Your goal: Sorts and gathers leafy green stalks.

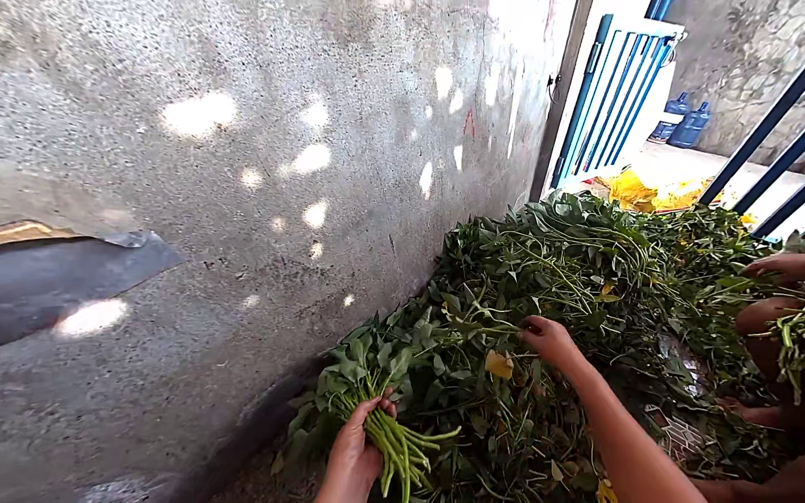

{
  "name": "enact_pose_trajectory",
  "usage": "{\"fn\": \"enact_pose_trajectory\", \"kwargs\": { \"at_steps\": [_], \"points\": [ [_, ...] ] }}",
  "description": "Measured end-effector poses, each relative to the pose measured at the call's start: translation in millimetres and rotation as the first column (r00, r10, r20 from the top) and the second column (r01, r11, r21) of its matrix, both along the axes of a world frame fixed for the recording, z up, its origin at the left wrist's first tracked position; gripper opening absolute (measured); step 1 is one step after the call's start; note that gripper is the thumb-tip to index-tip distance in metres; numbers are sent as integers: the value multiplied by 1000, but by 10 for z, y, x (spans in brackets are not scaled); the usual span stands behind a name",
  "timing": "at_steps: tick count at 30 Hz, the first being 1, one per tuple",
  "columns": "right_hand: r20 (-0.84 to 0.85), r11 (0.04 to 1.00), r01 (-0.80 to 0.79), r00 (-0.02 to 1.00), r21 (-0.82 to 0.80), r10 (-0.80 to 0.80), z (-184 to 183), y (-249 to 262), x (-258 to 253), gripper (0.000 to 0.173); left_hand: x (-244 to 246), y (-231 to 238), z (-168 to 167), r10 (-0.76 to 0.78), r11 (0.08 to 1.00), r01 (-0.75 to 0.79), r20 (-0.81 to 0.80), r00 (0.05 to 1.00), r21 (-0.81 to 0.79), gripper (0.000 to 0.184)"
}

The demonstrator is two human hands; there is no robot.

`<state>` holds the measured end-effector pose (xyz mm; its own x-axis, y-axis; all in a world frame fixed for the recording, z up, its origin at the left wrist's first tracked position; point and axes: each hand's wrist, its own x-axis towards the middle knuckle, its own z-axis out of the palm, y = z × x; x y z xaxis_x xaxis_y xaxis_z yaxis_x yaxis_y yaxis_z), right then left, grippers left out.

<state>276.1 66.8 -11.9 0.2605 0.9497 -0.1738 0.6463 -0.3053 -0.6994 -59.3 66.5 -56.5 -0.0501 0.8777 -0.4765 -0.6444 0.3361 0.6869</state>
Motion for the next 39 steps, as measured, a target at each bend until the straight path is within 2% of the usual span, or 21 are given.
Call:
{"fn": "enact_pose_trajectory", "kwargs": {
  "at_steps": [4, 7, 9, 12, 14, 15, 17, 19, 21, 23, 24, 26, 27, 28, 30, 31, 34, 36, 39],
  "points": [
    [-162, 973, 214, 967, 84, -198, 92, -505, 103, 29, -2, -64, 21, 12, 999, -16, 86, 996, 50, 19],
    [-211, 978, 210, 956, 6, -204, -67, -878, 189, 38, -110, -7, 18, -19, 997, 10, 114, 993, 81, 21],
    [-238, 966, 257, 937, -25, -255, -161, -1098, 309, 38, -175, 45, 60, -31, 996, 21, 108, 994, 90, 20],
    [-373, 871, 485, 824, 75, -427, -109, -1336, 545, 30, -271, 106, 82, -59, 994, 52, 78, 995, 93, 20],
    [-486, 804, 581, 743, 126, -461, -12, -1451, 652, 26, -261, 89, 75, -31, 994, 18, 120, 992, 108, 19],
    [-534, 803, 585, 718, 115, -446, 22, -1507, 649, 26, -212, 61, 82, -17, 994, 1, 137, 990, 113, 19],
    [-565, 864, 503, 722, 32, -399, -42, -1636, 499, 32, -91, -27, 90, -48, 993, 30, 153, 987, 118, 19],
    [-466, 935, 325, 812, -139, -352, -318, -1775, 214, 37, -23, -74, 33, -155, 983, 136, 156, 976, 125, 22],
    [-401, 933, 163, 869, -321, -290, -663, -1864, -81, 40, -7, -118, 39, -245, 963, 224, 142, 959, 147, 23],
    [-441, 908, 151, 835, -392, -329, -875, -1893, -302, 38, 19, -131, 141, -176, 980, 164, 112, 978, 111, 19],
    [-511, 898, 176, 771, -403, -380, -909, -1905, -393, 35, 16, -144, 201, -105, 991, 97, 87, 991, 89, 17],
    [-726, 902, 192, 539, -387, -427, -871, -1933, -489, 29, -33, -115, 217, 8, 997, -15, 81, 997, 81, 15],
    [-809, 917, 173, 433, -358, -398, -837, -1939, -507, 28, -65, -78, 191, 26, 996, -35, 92, 995, 87, 14],
    [-848, 934, 131, 393, -333, -357, -828, -1947, -528, 29, -89, -59, 170, 24, 996, -33, 97, 995, 89, 13],
    [-834, 935, 48, 437, -353, -337, -906, -1986, -626, 33, -94, -83, 127, -12, 998, 6, 83, 996, 66, 12],
    [-816, 922, 58, 445, -384, -368, -975, -1996, -697, 35, -67, -110, 112, -40, 998, 37, 62, 997, 52, 10],
    [-827, 901, 180, 357, -395, -434, -1120, -1917, -924, 32, 7, -146, 65, -75, 997, 75, -1, 997, 25, 7],
    [-832, 900, 211, 346, -382, -435, -1134, -1877, -1034, 31, 37, -170, 19, -70, 997, 72, -89, 994, 25, 16],
    [-803, 906, 260, 425, -332, -417, -1203, -1838, -1116, 31, 91, -137, -56, -74, 991, 101, -266, 961, 87, 28]
  ]
}}
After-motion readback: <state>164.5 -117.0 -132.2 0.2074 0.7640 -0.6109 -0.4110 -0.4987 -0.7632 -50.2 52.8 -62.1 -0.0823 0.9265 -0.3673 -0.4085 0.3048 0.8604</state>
